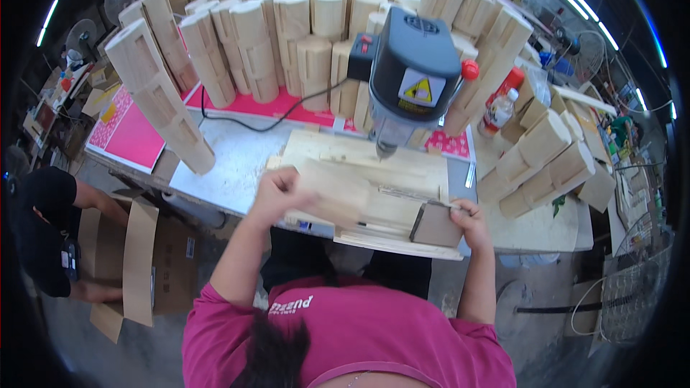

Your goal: Drilling holes into large wooden cylinders using a vertical drill press.

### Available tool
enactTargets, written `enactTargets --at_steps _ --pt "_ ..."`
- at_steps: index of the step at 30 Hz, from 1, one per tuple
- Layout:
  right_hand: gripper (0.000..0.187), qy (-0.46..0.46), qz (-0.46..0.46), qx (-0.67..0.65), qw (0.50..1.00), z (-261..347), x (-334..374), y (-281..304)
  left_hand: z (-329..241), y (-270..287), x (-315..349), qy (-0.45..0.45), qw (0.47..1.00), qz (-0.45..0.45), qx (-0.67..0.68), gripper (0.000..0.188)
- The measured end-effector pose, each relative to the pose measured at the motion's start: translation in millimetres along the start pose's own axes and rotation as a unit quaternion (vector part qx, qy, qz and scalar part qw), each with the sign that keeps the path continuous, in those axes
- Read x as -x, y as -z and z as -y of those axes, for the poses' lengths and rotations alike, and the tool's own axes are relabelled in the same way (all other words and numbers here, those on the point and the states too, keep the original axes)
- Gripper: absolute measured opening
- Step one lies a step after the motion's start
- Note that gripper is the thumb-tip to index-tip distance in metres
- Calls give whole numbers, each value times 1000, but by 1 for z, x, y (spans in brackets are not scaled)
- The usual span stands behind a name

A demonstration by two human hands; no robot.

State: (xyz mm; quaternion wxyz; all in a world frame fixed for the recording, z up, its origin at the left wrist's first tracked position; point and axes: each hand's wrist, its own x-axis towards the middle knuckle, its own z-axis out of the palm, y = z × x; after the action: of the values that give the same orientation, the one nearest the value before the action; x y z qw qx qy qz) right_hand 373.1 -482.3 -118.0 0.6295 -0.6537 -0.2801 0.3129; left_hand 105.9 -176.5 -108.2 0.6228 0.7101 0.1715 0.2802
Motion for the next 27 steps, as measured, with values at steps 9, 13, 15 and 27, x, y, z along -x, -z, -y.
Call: enactTargets --at_steps 9,13,15,27 --pt "21 185 0 113 976 38 12 -31 -36 -16 1 178 969 -115 130 33" --pt "19 165 37 62 984 27 11 -31 -26 -29 1 188 970 -85 131 33" --pt "19 151 31 54 987 23 10 -32 -21 -35 1 186 970 -78 138 34" --pt "25 128 -40 214 968 -16 -23 -42 19 -68 -15 134 983 124 -11 39"
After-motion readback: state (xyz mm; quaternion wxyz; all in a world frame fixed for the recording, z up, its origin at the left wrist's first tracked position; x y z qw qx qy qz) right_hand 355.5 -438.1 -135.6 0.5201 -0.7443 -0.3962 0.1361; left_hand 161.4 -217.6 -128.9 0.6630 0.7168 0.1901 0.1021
